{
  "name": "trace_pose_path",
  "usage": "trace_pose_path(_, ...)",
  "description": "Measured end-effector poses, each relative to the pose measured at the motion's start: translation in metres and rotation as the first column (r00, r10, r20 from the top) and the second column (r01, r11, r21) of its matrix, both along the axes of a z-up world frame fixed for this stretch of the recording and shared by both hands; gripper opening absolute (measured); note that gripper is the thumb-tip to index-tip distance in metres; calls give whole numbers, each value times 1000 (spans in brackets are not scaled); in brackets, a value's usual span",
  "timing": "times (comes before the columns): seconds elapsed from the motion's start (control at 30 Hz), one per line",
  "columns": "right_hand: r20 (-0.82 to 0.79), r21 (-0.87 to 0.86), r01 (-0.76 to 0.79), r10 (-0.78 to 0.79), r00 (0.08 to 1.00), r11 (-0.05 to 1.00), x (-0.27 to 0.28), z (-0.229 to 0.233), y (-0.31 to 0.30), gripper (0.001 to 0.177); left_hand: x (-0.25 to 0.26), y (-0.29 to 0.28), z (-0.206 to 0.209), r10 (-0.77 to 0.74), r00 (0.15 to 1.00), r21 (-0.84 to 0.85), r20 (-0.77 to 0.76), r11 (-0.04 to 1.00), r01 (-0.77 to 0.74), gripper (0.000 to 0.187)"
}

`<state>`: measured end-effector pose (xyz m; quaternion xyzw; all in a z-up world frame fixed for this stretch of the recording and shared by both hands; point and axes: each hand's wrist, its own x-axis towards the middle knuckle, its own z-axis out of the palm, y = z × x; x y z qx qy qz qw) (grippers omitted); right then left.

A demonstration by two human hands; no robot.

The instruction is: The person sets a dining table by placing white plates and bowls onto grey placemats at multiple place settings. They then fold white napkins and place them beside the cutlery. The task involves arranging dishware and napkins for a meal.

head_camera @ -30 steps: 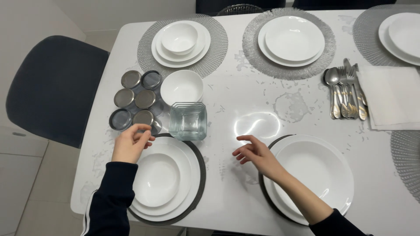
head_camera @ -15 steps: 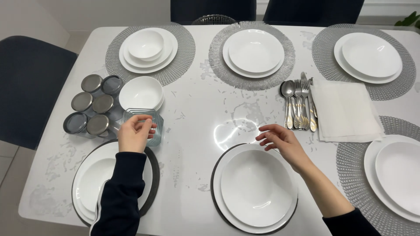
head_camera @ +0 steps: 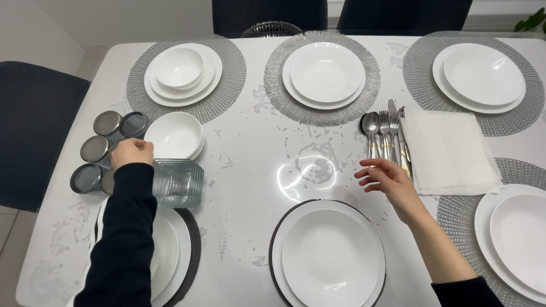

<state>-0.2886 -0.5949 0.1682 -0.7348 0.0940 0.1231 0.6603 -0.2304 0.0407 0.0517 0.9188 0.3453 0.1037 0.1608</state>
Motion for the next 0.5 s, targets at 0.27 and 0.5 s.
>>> trace_pose_path(0.27,-29,-21,35,-36,999,999,12,-8,7,31,21,34,-11,2,972,-83,-234,996,-22,36)
trace_pose_path(0.5,-44,-43,22,-24,999,999,17,-13,12,30,7,7,24,30,961,-89,-277,994,-56,31)
